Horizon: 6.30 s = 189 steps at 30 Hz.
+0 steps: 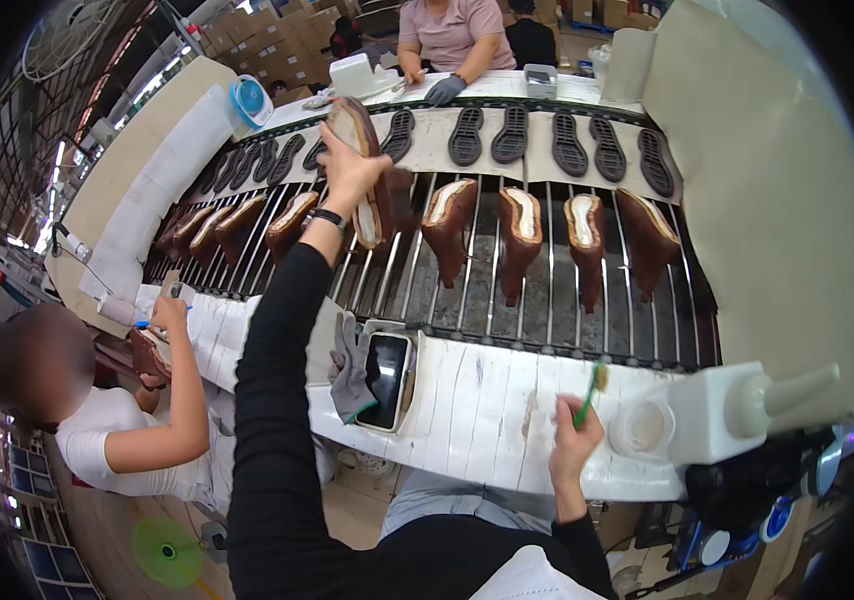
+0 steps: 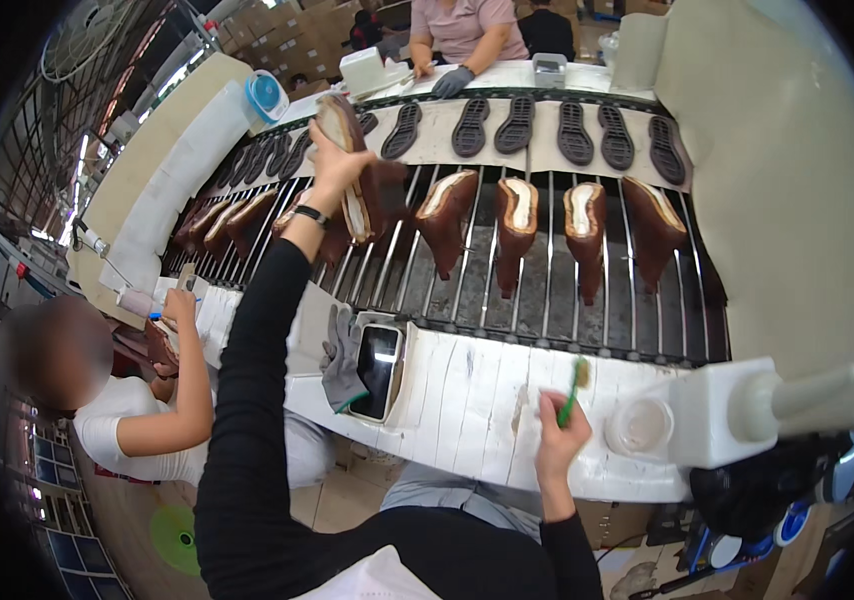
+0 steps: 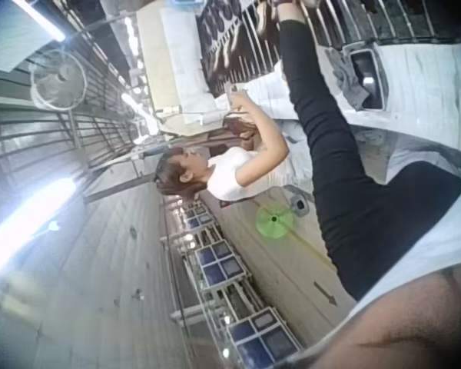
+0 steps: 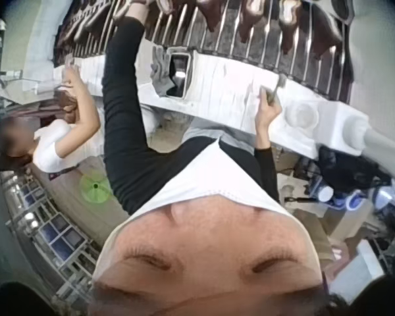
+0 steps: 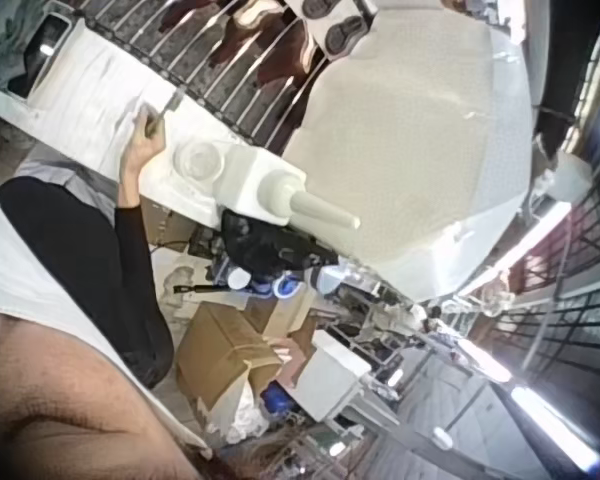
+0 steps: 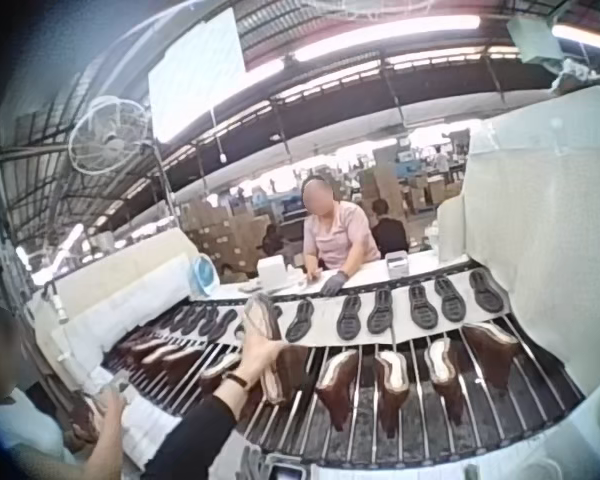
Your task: Applying glue or cleaning solvent to the edges and soles of leather boots on an assembly line.
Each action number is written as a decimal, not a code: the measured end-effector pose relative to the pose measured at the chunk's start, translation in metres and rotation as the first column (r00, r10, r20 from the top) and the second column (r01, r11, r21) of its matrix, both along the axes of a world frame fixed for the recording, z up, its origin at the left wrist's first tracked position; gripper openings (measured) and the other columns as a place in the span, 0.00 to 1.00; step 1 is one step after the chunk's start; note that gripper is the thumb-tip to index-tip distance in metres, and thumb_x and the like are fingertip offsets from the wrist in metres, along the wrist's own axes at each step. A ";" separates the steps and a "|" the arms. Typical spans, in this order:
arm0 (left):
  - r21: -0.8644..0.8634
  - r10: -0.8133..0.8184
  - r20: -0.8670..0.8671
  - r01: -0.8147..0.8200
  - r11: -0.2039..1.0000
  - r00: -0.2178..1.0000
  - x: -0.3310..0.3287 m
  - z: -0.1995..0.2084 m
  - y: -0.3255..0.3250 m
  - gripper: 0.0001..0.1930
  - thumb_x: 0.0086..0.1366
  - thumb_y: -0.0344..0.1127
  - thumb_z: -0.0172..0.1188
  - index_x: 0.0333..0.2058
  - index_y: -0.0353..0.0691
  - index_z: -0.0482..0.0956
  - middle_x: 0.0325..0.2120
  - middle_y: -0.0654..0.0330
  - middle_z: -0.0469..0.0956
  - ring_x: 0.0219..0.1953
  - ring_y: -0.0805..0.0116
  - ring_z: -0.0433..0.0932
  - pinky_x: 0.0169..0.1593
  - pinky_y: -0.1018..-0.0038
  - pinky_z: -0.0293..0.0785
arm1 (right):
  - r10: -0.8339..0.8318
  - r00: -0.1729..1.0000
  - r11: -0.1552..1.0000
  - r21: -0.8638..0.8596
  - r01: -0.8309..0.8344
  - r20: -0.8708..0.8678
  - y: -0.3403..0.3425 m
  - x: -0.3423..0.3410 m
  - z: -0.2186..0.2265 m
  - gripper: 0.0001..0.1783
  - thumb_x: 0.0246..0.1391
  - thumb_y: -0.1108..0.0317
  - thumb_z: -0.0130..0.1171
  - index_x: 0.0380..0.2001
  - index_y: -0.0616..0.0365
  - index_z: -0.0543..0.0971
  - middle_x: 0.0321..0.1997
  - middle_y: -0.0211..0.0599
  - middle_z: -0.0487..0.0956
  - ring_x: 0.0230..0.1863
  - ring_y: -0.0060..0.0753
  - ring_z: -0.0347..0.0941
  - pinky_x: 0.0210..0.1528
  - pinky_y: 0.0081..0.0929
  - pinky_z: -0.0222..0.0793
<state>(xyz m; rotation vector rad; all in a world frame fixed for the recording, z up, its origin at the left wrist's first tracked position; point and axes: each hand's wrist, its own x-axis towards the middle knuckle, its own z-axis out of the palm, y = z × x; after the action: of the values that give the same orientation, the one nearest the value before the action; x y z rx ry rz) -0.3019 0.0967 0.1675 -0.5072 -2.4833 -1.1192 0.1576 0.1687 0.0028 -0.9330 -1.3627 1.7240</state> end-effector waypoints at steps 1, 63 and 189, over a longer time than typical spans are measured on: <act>0.080 -0.018 0.064 0.013 0.997 0.998 0.012 0.020 -0.002 0.67 0.35 0.40 0.74 0.67 0.37 0.32 0.53 0.24 0.58 0.53 0.33 0.67 0.57 0.58 0.69 | 0.049 0.996 0.992 0.118 -0.039 -0.077 0.001 -0.012 0.011 0.07 0.54 0.76 0.61 0.37 0.68 0.81 0.29 0.30 0.79 0.29 0.17 0.72 0.34 0.16 0.68; -0.309 -0.425 -0.216 0.352 0.884 0.879 0.390 -0.135 -0.110 0.41 0.62 0.68 0.47 0.66 0.49 0.57 0.64 0.58 0.59 0.67 0.56 0.53 0.71 0.52 0.37 | -0.470 0.633 0.676 0.712 -0.190 0.615 0.064 0.120 0.102 0.09 0.52 0.64 0.62 0.34 0.55 0.83 0.33 0.40 0.81 0.33 0.48 0.77 0.34 0.37 0.70; 0.314 -0.846 -0.118 0.828 0.465 0.520 0.391 -0.131 -0.088 0.47 0.51 0.37 0.71 0.65 0.40 0.51 0.63 0.54 0.58 0.65 0.57 0.60 0.66 0.42 0.23 | 0.388 0.847 0.619 0.579 -0.531 0.362 -0.021 0.072 0.134 0.03 0.47 0.79 0.66 0.25 0.67 0.81 0.23 0.35 0.77 0.24 0.23 0.72 0.27 0.20 0.64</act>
<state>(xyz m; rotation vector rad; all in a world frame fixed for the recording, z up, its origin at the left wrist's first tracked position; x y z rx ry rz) 0.0889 0.0084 0.0363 -1.7396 -1.9342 -1.8664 0.2301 0.1479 0.1363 -0.3477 -2.3151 1.2942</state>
